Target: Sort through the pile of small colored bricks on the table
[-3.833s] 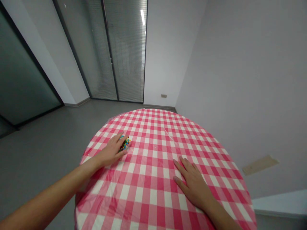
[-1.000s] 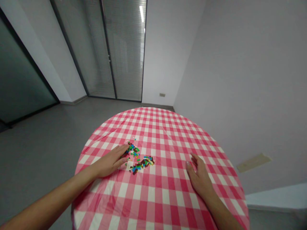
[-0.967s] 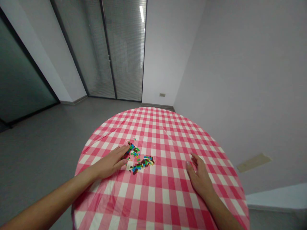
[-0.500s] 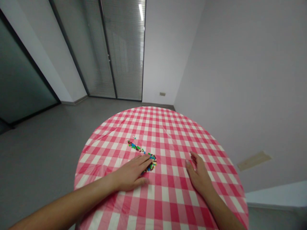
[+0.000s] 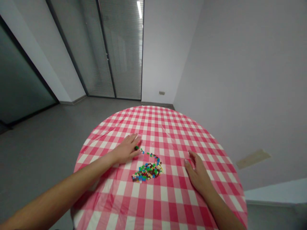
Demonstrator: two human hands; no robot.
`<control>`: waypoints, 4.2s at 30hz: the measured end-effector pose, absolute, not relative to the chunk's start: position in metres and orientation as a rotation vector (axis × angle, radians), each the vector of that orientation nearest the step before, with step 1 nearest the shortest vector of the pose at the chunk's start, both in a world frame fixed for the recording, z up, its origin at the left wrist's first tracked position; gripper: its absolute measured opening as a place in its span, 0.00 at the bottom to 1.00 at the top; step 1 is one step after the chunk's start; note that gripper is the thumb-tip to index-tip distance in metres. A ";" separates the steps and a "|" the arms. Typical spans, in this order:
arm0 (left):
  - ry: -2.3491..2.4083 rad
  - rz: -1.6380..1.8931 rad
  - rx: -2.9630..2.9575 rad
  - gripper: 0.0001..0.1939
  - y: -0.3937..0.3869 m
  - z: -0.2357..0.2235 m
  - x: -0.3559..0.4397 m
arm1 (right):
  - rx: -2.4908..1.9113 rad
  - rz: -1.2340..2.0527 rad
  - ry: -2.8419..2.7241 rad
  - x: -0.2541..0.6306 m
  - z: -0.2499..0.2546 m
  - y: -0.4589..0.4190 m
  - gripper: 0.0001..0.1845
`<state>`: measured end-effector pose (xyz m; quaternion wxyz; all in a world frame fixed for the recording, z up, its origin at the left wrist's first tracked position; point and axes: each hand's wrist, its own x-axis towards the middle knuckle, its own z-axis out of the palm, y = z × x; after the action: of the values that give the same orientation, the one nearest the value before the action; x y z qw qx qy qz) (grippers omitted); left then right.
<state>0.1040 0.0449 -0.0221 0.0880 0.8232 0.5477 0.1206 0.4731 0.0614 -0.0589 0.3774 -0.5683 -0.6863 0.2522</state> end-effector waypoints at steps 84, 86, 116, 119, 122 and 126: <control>1.324 0.217 1.940 0.07 0.035 0.005 0.142 | -1.068 1.012 -2.604 0.399 0.000 0.094 0.11; 1.310 0.236 1.955 0.07 0.034 0.002 0.150 | -1.103 1.045 -2.610 0.399 0.002 0.093 0.11; 0.965 0.515 1.583 0.20 0.050 -0.016 0.139 | -1.127 0.723 -2.682 0.381 0.004 0.078 0.13; 0.977 0.522 1.580 0.20 0.049 -0.015 0.139 | -1.098 0.716 -2.705 0.378 0.000 0.076 0.12; 0.990 0.528 1.583 0.20 0.049 -0.016 0.139 | -1.083 0.713 -2.718 0.378 -0.001 0.077 0.13; 0.997 0.499 1.597 0.20 0.050 -0.016 0.139 | -1.090 0.675 -2.730 0.379 -0.002 0.077 0.14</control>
<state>0.1387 0.0496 -0.0161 0.5620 0.6782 0.4234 0.2120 0.3793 0.0765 -0.0017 0.0627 -0.3608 -0.9033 0.2235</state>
